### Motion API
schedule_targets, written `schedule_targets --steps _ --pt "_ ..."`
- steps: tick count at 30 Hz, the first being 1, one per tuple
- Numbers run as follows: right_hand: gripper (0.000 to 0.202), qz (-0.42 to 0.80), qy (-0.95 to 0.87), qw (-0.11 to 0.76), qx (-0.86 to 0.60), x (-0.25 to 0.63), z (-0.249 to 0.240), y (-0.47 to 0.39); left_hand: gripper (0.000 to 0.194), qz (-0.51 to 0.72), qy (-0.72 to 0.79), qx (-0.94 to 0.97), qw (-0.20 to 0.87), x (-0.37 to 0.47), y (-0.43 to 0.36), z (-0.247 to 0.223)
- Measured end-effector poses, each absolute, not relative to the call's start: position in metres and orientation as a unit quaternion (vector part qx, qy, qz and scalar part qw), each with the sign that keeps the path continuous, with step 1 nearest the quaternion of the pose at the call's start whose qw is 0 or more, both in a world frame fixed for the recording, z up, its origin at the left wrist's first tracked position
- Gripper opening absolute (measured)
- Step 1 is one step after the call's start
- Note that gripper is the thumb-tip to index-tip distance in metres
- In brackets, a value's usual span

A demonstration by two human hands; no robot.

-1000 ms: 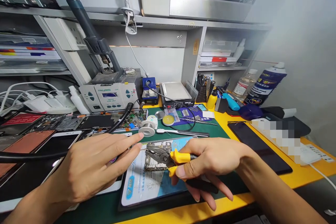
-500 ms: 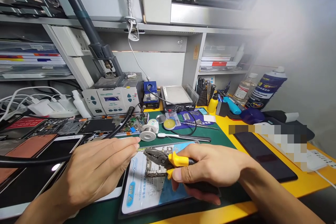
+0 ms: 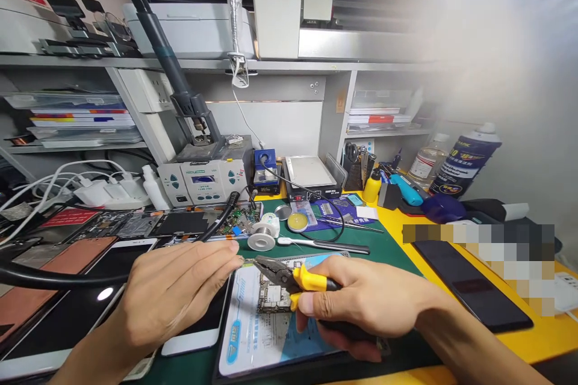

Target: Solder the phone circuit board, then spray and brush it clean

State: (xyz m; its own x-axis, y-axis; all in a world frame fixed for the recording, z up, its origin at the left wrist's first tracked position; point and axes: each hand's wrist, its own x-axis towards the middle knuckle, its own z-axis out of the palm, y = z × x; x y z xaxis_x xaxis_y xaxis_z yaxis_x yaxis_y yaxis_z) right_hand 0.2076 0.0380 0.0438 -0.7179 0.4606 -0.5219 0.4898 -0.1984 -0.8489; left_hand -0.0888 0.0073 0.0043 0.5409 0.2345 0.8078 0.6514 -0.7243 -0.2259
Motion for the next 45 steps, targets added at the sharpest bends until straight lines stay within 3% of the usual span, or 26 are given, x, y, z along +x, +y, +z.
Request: schedule_targets --steps 8,18,27,45 --pt "0.055 -0.623 0.678 0.005 0.389 0.209 0.039 0.034 0.024 -0.377 -0.280 -0.843 0.263 -0.088 0.003 0.011" --pt "0.050 -0.698 0.600 0.005 0.390 0.207 0.044 0.035 0.020 -0.415 -0.277 -0.841 0.209 -0.080 0.003 0.007" --pt "0.056 -0.789 0.548 0.010 0.277 0.201 0.017 0.046 0.022 -0.428 -0.273 -0.842 0.186 -0.081 0.000 0.004" --pt "0.058 -0.795 0.518 0.025 0.314 0.206 0.023 0.044 0.021 -0.443 -0.280 -0.837 0.158 -0.078 0.001 0.009"
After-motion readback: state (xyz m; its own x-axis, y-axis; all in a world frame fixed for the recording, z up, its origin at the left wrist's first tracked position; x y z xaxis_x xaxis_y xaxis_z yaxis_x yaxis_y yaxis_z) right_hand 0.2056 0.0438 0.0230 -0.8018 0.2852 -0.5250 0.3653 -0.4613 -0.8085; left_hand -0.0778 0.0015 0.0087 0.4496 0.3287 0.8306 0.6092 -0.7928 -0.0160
